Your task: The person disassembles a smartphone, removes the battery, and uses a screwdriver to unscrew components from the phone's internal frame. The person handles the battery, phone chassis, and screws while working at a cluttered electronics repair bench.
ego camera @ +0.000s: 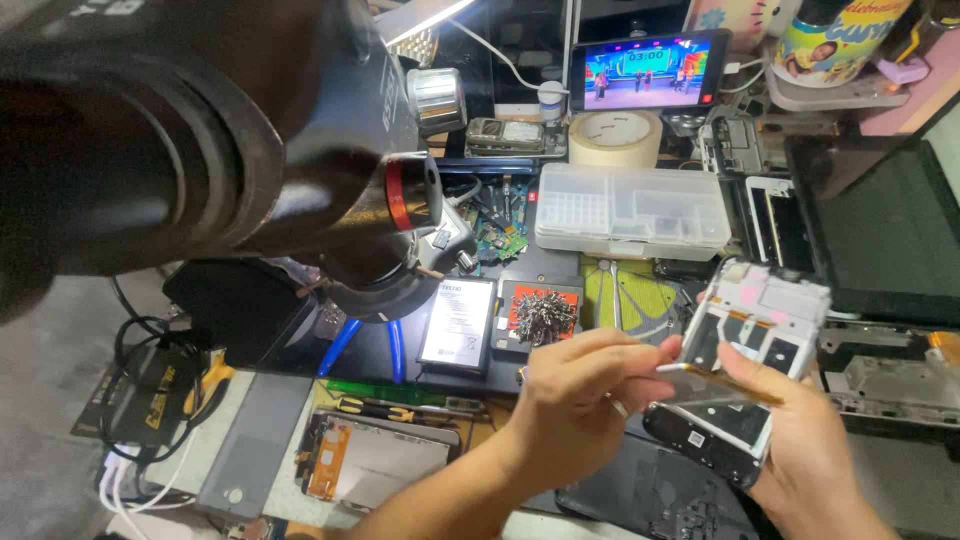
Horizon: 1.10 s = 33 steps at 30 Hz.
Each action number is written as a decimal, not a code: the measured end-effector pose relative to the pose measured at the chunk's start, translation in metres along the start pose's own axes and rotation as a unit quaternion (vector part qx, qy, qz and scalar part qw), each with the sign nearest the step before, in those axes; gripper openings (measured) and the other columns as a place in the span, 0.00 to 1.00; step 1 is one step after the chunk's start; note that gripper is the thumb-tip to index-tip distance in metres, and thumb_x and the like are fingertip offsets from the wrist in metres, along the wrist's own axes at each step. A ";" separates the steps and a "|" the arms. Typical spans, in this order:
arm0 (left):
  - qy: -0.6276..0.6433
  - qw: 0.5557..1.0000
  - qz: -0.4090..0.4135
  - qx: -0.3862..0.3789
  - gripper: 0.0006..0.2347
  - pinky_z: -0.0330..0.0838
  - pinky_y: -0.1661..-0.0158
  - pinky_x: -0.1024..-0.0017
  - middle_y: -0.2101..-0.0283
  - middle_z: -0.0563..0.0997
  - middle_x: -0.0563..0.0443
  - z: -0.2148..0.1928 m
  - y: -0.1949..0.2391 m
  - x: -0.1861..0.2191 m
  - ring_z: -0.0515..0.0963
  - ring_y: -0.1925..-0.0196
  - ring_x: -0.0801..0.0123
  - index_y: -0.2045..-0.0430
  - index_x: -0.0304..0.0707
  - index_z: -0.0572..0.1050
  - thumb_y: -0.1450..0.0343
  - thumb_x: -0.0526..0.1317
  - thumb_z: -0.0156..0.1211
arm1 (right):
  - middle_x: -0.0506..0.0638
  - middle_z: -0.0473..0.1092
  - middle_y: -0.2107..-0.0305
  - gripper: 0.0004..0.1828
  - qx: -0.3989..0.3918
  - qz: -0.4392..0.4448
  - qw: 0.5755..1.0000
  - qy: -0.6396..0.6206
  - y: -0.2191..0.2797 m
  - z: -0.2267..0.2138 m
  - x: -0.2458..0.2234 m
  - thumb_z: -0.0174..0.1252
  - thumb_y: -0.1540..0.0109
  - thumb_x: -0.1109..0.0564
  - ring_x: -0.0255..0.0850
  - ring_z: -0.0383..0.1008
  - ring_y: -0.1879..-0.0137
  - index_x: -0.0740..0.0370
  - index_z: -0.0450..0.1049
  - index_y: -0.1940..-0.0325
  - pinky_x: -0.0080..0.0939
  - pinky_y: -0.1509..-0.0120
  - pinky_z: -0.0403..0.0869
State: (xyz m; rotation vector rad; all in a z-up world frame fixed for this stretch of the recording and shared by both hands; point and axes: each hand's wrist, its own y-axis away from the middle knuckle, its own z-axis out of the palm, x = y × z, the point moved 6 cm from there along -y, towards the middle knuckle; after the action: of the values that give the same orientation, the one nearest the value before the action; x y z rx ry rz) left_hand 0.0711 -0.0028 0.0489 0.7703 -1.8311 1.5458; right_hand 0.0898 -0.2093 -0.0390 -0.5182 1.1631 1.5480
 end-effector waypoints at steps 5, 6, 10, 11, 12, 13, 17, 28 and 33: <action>0.269 0.954 -0.132 0.022 0.06 0.77 0.56 0.74 0.58 0.79 0.50 -0.003 0.012 -0.015 0.81 0.59 0.75 0.53 0.29 0.74 0.22 0.28 0.61 | 0.56 0.74 0.51 0.18 -0.002 -0.082 0.996 -0.023 0.002 0.000 -0.006 0.47 0.29 0.61 0.47 0.78 0.50 0.66 0.69 0.35 0.49 0.49 0.79; 0.329 0.932 -0.149 0.019 0.06 0.75 0.50 0.74 0.56 0.79 0.50 -0.002 0.014 -0.015 0.79 0.56 0.76 0.52 0.28 0.74 0.22 0.29 0.61 | 0.58 0.74 0.52 0.18 -0.010 -0.075 0.997 -0.019 0.000 0.003 -0.008 0.47 0.29 0.60 0.48 0.78 0.50 0.65 0.69 0.35 0.50 0.49 0.79; 0.399 0.888 -0.215 0.078 0.09 0.74 0.48 0.73 0.55 0.80 0.49 -0.006 0.015 -0.028 0.79 0.53 0.75 0.51 0.28 0.74 0.23 0.32 0.62 | 0.57 0.73 0.50 0.21 -0.013 -0.056 0.998 -0.004 0.002 0.006 -0.014 0.47 0.30 0.56 0.50 0.77 0.47 0.62 0.67 0.32 0.54 0.45 0.76; 0.429 0.867 -0.230 0.103 0.08 0.75 0.51 0.72 0.57 0.81 0.48 -0.008 0.014 -0.034 0.80 0.56 0.74 0.54 0.28 0.75 0.24 0.33 0.63 | 0.55 0.73 0.48 0.22 -0.015 -0.053 0.998 0.001 0.003 0.010 -0.013 0.47 0.29 0.56 0.49 0.76 0.46 0.61 0.68 0.31 0.54 0.44 0.75; 0.457 0.846 -0.244 0.127 0.09 0.76 0.53 0.72 0.59 0.81 0.48 -0.011 0.012 -0.041 0.81 0.58 0.73 0.56 0.29 0.75 0.26 0.35 0.63 | 0.57 0.73 0.48 0.23 -0.043 -0.042 0.998 -0.006 0.005 0.016 -0.011 0.47 0.29 0.54 0.51 0.77 0.46 0.61 0.67 0.30 0.58 0.44 0.76; 0.483 0.823 -0.258 0.151 0.09 0.77 0.56 0.71 0.61 0.82 0.47 -0.013 0.011 -0.047 0.82 0.61 0.72 0.58 0.29 0.75 0.27 0.36 0.64 | 0.59 0.73 0.49 0.24 -0.071 -0.031 0.997 -0.014 0.006 0.020 -0.009 0.47 0.29 0.52 0.54 0.77 0.46 0.61 0.66 0.30 0.61 0.45 0.77; 0.379 0.866 -0.288 0.152 0.09 0.75 0.59 0.72 0.64 0.82 0.48 -0.013 0.011 -0.059 0.80 0.63 0.74 0.62 0.28 0.76 0.26 0.38 0.67 | 0.58 0.73 0.43 0.28 -0.111 -0.025 0.992 -0.053 0.003 0.017 -0.005 0.47 0.27 0.51 0.49 0.76 0.42 0.61 0.65 0.23 0.56 0.41 0.76; 0.289 0.904 -0.297 0.107 0.11 0.81 0.72 0.69 0.65 0.83 0.42 -0.015 -0.006 -0.042 0.84 0.69 0.66 0.60 0.23 0.73 0.25 0.38 0.61 | 0.72 0.69 0.40 0.31 -0.146 0.005 0.989 -0.017 0.015 0.019 -0.001 0.41 0.29 0.52 0.69 0.73 0.39 0.64 0.57 0.22 0.73 0.40 0.74; 0.059 0.965 -0.232 0.106 0.10 0.73 0.76 0.71 0.74 0.81 0.41 -0.015 0.001 -0.029 0.79 0.75 0.70 0.65 0.25 0.75 0.24 0.38 0.62 | 0.69 0.67 0.38 0.31 -0.174 -0.053 0.983 -0.023 0.030 0.029 -0.010 0.43 0.30 0.56 0.66 0.73 0.39 0.65 0.56 0.21 0.72 0.39 0.73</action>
State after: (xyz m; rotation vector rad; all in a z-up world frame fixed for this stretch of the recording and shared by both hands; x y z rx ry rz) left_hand 0.0903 0.0138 0.0283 1.0911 -1.2917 1.4467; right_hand 0.0731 -0.1870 -0.0065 -0.7600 0.8173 1.6684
